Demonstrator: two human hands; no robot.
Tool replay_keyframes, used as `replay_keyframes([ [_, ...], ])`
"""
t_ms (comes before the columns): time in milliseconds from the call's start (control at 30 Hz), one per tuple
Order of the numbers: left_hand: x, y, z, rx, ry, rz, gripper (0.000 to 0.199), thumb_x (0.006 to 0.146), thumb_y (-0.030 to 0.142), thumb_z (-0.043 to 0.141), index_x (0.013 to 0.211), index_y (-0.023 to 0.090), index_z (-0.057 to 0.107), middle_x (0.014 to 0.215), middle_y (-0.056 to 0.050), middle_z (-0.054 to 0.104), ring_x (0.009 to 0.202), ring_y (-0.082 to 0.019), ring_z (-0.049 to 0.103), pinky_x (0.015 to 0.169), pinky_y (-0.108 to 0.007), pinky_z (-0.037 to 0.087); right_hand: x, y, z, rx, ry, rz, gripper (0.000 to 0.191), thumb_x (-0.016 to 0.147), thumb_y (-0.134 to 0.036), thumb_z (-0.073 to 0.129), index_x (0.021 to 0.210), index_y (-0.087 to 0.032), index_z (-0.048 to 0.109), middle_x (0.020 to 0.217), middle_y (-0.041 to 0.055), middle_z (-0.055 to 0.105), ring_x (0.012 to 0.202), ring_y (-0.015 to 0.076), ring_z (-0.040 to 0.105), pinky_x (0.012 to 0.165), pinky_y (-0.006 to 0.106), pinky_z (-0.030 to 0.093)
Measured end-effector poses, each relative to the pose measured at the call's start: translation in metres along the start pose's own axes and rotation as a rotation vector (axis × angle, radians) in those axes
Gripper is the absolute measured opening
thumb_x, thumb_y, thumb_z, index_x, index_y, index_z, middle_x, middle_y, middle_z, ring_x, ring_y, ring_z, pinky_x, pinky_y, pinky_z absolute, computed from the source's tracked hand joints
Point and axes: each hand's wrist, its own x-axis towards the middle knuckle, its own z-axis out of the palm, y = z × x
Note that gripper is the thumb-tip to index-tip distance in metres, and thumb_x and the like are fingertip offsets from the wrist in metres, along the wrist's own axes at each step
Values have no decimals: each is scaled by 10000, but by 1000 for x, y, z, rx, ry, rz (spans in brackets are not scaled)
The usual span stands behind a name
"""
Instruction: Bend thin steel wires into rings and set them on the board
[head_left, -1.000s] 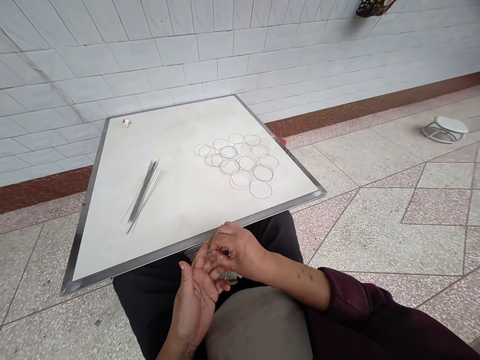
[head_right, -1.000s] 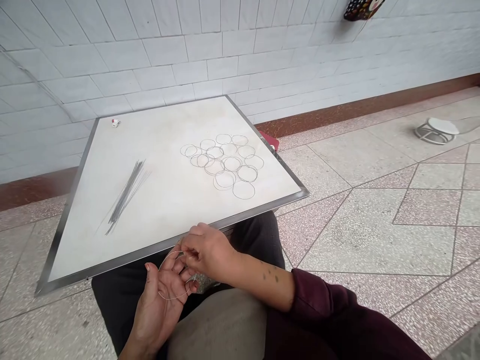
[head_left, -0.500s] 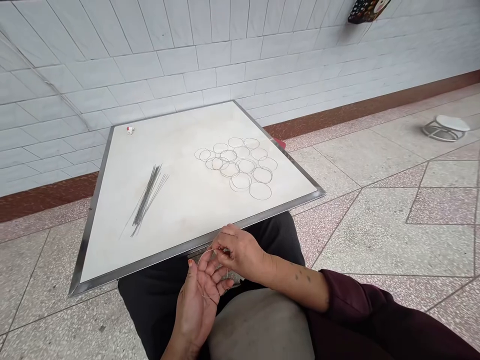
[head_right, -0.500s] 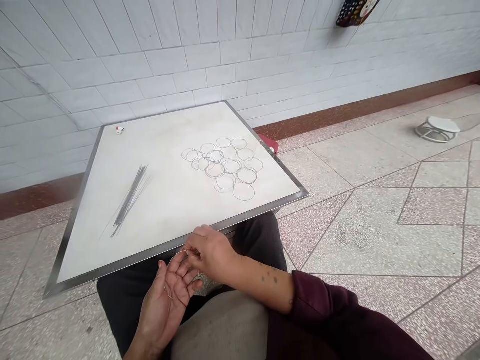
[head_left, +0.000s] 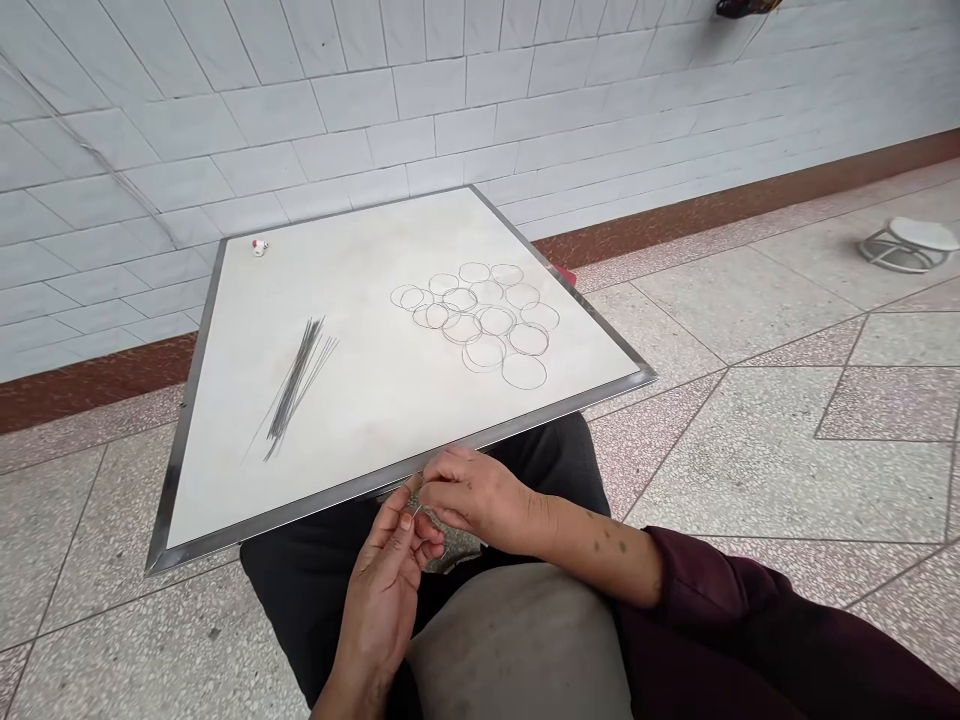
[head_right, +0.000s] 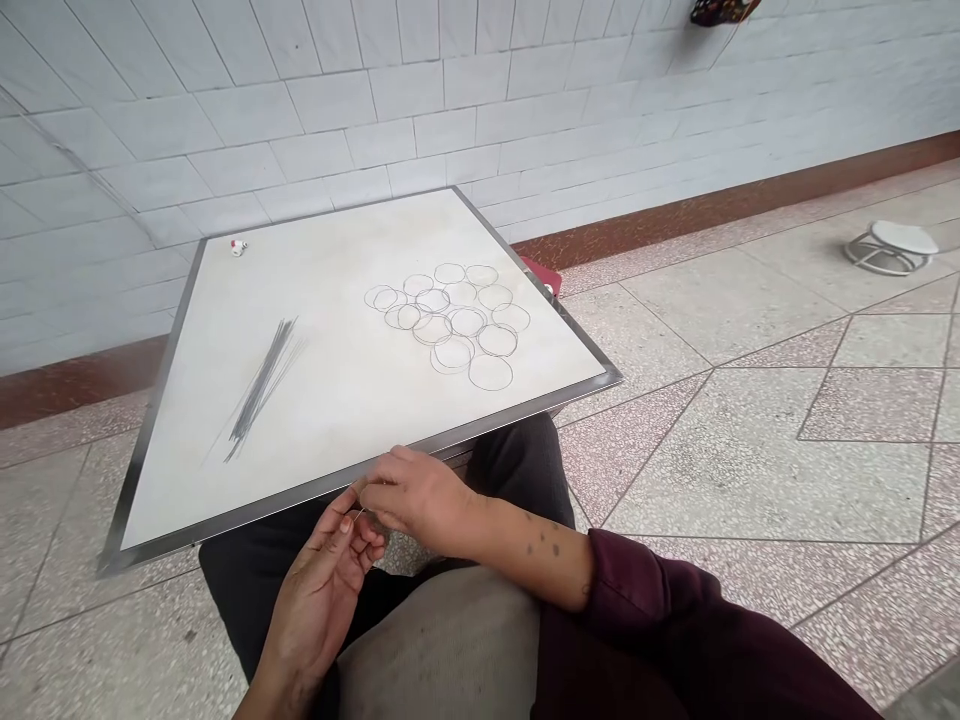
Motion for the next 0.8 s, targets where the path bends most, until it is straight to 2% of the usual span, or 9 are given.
replay_keyframes([
  [133,3,-2,0,-9,4,-25,362,857,259,685,1216,219,669,778,-17,616,731,-141,556,679,-254,452,2,2,-5,23,-98,-118,174,988,-255,526,862,-184,624,1000,52,666,851,166,538,783,319,474],
  [300,3,-1,-1,-28,-8,-52,354,862,248,672,1213,202,665,740,-16,605,728,-148,550,673,-258,440,1,5,-3,48,-35,-51,157,992,-247,524,913,-191,648,1019,44,686,905,173,561,796,320,480],
  [467,1,0,-2,-66,-3,-53,339,849,229,683,1186,199,680,729,-7,598,718,-139,545,663,-249,430,-1,7,-1,129,-44,-42,122,983,-232,542,944,-178,645,970,49,681,904,168,584,853,326,489],
  [667,3,-1,-4,-108,2,-66,296,831,213,697,1126,200,700,726,-4,598,715,-139,556,663,-255,435,0,6,-8,289,-49,53,135,973,-219,559,1070,-188,646,1006,64,670,964,164,592,897,315,510],
  [800,4,0,-4,-129,2,-61,346,812,190,700,1157,186,692,697,0,577,699,-137,546,639,-248,430,-3,10,-12,350,9,221,196,970,-220,555,1155,-180,606,1073,88,647,1038,184,579,927,352,510],
])
